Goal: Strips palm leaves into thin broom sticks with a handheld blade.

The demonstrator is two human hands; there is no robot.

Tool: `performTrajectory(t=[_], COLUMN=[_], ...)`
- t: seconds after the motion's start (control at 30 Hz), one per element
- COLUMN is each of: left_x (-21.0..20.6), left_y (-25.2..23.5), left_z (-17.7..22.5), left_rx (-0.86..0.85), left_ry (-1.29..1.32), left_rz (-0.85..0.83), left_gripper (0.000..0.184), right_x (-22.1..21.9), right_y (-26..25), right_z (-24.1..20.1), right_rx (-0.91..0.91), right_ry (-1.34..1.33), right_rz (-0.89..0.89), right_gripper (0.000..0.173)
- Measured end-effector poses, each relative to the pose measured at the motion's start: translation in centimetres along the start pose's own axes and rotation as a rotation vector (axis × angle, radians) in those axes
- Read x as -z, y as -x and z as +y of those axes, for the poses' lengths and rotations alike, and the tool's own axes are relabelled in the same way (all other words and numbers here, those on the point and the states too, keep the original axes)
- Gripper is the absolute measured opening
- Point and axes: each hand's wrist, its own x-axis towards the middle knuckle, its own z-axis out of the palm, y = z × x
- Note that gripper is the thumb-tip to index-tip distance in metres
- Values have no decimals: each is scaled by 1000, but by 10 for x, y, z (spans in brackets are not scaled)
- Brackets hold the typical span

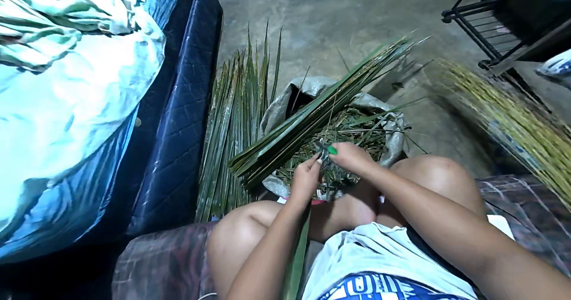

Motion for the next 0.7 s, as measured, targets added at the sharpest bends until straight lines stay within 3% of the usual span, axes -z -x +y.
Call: performTrajectory(t=[0.13, 0.27, 0.37, 0.5, 0.6, 0.7], left_x=[2, 2, 2, -4, -9, -9], left_y=[3, 1, 1, 9, 13, 10], left_z=[1, 0, 1, 7, 14, 15], left_rx=[30, 24, -31, -59, -18, 4], left_ry=[259, 265, -11, -505, -642, -640], left_rz=[-62, -36, 38, 26, 17, 19], left_gripper=[38, 37, 39, 47, 48, 49], right_x=[16, 10, -4, 14, 24, 12], right_y=[-24, -6, 8, -7, -18, -2], right_z=[16, 6, -4, 5, 16, 4], right_rx=[-81, 25, 79, -70, -107, -23], right_ry=[-95, -71, 11, 14, -27, -15], right_rz=[182, 69, -54, 60, 122, 15], right_gripper=[32, 31, 32, 36, 33, 34])
